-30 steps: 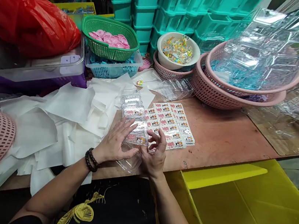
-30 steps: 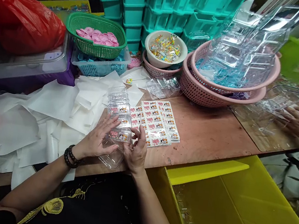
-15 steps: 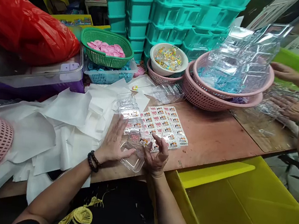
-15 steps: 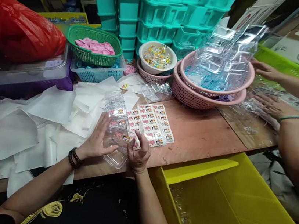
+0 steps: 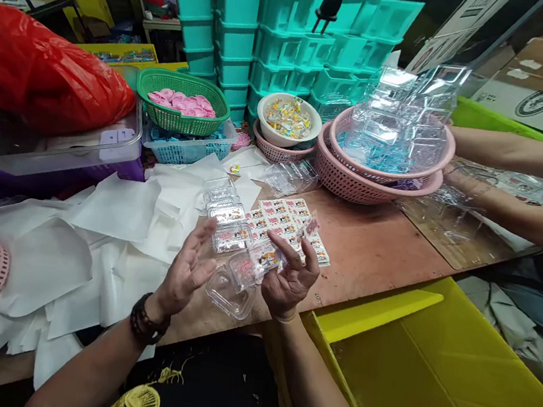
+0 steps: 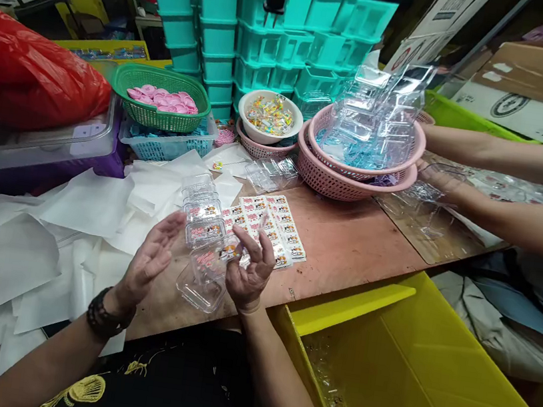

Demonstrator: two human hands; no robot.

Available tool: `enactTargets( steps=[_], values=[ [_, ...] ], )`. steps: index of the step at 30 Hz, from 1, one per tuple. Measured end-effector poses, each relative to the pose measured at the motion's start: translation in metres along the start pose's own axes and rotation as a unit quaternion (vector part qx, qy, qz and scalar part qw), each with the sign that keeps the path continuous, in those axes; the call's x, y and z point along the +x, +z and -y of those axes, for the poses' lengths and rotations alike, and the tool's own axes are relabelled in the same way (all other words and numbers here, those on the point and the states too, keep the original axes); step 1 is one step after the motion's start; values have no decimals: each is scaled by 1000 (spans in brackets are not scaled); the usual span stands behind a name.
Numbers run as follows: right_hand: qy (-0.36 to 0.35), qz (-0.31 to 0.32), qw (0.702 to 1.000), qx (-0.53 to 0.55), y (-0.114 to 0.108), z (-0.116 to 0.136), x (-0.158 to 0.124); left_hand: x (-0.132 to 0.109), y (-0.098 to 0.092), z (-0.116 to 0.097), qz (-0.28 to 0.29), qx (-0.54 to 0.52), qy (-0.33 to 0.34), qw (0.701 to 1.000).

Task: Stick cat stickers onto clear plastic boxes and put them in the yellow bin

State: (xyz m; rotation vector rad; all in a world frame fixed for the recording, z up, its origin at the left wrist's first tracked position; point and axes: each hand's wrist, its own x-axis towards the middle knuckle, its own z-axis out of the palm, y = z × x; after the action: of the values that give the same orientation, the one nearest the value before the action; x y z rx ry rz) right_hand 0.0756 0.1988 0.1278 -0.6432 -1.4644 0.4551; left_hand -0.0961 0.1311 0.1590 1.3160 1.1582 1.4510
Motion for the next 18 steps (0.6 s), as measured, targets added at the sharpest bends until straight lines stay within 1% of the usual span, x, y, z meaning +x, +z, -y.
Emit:
enactTargets(
  steps=[1,2,3,4,5,6,7,8,9,12,15,18],
  values=[
    [14,29,999,32,4,10,2,3,0,-9,50,-82,-65,993],
    [29,59,996,59,7,18,4,5,0,-17,102,-155,-133,974],
    [45,91,992,79,10,26,6,7,1,-22,148,-213,-193,946],
    [58,124,986,94,12,33,8,7,2,-25,179,-258,-238,919],
    [69,157,980,104,13,38,11,7,3,-26,195,-293,-267,897],
    [78,190,973,107,13,43,14,5,4,-26,198,-319,-281,883],
    [90,214,967,105,12,46,18,4,5,-24,189,-336,-284,878],
    [107,229,962,101,10,50,22,1,5,-22,172,-345,-281,879],
    [129,230,959,99,8,52,26,-1,5,-19,148,-346,-273,885],
    [241,187,947,104,2,60,33,-5,4,-14,59,-304,-216,926],
    [342,150,920,118,4,66,34,-5,5,-11,0,-238,-138,961],
    [383,127,904,142,10,69,36,-6,7,-9,-35,-175,-88,980]
  ],
)
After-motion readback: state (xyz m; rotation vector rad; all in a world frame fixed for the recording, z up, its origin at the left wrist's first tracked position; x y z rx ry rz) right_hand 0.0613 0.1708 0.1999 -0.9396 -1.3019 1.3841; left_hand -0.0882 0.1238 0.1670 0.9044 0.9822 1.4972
